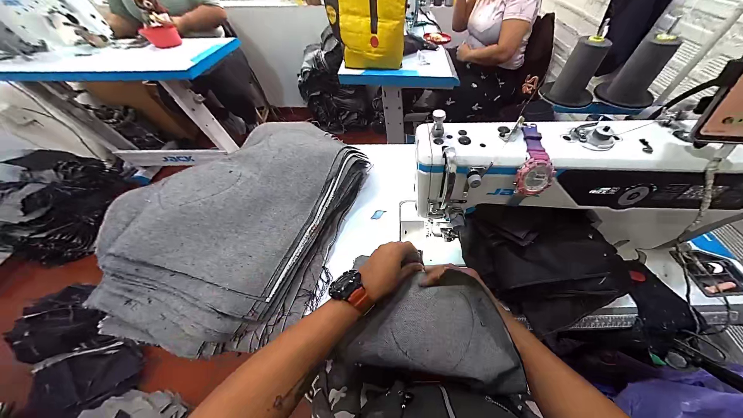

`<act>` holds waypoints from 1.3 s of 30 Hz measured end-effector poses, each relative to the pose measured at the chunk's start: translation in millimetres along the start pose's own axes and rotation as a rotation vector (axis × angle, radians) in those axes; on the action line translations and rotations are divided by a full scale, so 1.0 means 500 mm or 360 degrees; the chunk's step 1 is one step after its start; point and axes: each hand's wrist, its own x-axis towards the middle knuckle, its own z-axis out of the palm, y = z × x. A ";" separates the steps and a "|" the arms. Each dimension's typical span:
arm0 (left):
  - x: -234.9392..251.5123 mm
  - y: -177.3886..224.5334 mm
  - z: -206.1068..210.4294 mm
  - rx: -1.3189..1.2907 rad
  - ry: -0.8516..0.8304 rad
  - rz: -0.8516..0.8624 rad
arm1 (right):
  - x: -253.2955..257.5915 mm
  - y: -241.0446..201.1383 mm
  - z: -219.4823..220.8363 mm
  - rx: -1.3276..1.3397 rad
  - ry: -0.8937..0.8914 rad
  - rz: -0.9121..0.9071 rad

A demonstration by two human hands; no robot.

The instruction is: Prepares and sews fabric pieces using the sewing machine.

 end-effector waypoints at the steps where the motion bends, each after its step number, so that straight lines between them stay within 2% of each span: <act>1: -0.003 -0.003 -0.003 -0.0014 0.0018 0.0001 | -0.009 -0.104 0.018 -0.0082 0.0001 0.0424; 2: -0.004 -0.006 -0.005 -0.0026 0.0034 -0.0022 | -0.012 -0.148 0.027 -0.0236 -0.0041 0.0545; 5: 0.020 -0.010 -0.012 -0.0042 -0.0041 -0.0204 | -0.015 -0.128 0.023 -0.0636 -0.0091 0.0354; 8: 0.044 -0.019 -0.025 -0.0060 -0.0144 -0.0296 | -0.015 -0.092 0.024 -0.0797 -0.0029 0.0162; 11: 0.053 -0.020 -0.025 -0.0017 -0.0138 -0.0317 | -0.012 -0.106 0.037 -0.0903 0.0067 0.0271; 14: 0.062 -0.022 -0.025 0.0032 -0.0158 -0.0341 | 0.003 -0.120 0.039 -0.1104 -0.0139 0.0437; 15: 0.066 -0.025 -0.025 0.0039 -0.0177 -0.0346 | 0.001 -0.110 0.041 -0.1092 -0.0129 0.0349; 18: 0.077 -0.033 -0.029 0.0063 -0.0247 -0.0342 | -0.012 -0.047 0.051 -0.0978 0.0185 -0.0248; 20: 0.083 -0.031 -0.033 0.0095 -0.0300 -0.0345 | -0.014 -0.022 0.050 -0.0972 0.0264 -0.0496; 21: 0.086 -0.027 -0.036 0.0117 -0.0329 -0.0355 | -0.014 -0.015 0.051 -0.0965 0.0268 -0.0531; 28: 0.092 -0.007 -0.047 0.0216 -0.0427 -0.0361 | -0.039 0.039 0.047 -0.1000 0.0181 -0.0546; 39: 0.115 0.016 -0.057 0.0424 -0.0582 -0.0416 | -0.045 0.030 0.044 -0.1083 0.0045 -0.0424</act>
